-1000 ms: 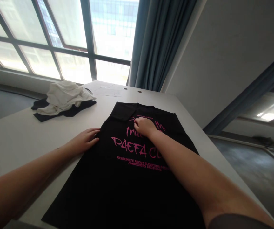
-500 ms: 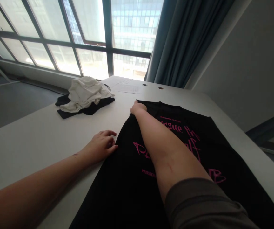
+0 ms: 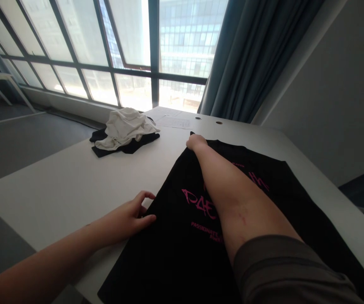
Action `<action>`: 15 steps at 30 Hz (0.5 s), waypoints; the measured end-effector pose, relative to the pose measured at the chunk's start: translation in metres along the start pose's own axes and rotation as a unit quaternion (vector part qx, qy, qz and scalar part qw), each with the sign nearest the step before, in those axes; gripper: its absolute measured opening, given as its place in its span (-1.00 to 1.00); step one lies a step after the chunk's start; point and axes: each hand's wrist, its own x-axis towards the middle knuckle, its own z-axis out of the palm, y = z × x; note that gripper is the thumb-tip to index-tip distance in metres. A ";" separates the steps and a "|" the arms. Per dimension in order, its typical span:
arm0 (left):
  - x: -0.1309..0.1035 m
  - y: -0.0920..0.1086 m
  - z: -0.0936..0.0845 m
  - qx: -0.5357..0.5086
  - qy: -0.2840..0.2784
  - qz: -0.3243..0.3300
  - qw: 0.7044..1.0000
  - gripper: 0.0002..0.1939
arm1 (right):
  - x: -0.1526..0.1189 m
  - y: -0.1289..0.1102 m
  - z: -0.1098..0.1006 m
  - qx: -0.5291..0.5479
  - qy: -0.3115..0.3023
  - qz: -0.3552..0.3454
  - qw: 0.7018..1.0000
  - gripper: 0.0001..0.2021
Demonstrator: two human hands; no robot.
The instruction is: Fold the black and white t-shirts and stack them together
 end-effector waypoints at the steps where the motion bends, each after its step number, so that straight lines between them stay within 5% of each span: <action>1: -0.010 -0.003 0.003 -0.022 -0.007 -0.002 1.000 -0.40 | -0.001 0.008 -0.006 0.009 0.008 0.009 1.000 -0.63; 6: -0.057 0.006 0.022 -0.090 -0.027 -0.008 0.996 -0.23 | -0.018 0.050 -0.034 0.077 0.021 0.055 0.995 -0.69; 10: -0.075 0.049 0.040 -0.064 -0.010 0.039 0.997 -0.41 | -0.042 0.085 -0.048 0.126 0.040 0.082 0.988 -0.68; 15: -0.071 0.109 0.074 0.011 -0.037 0.072 0.997 -0.62 | -0.071 0.133 -0.048 0.140 0.073 0.115 0.981 -0.68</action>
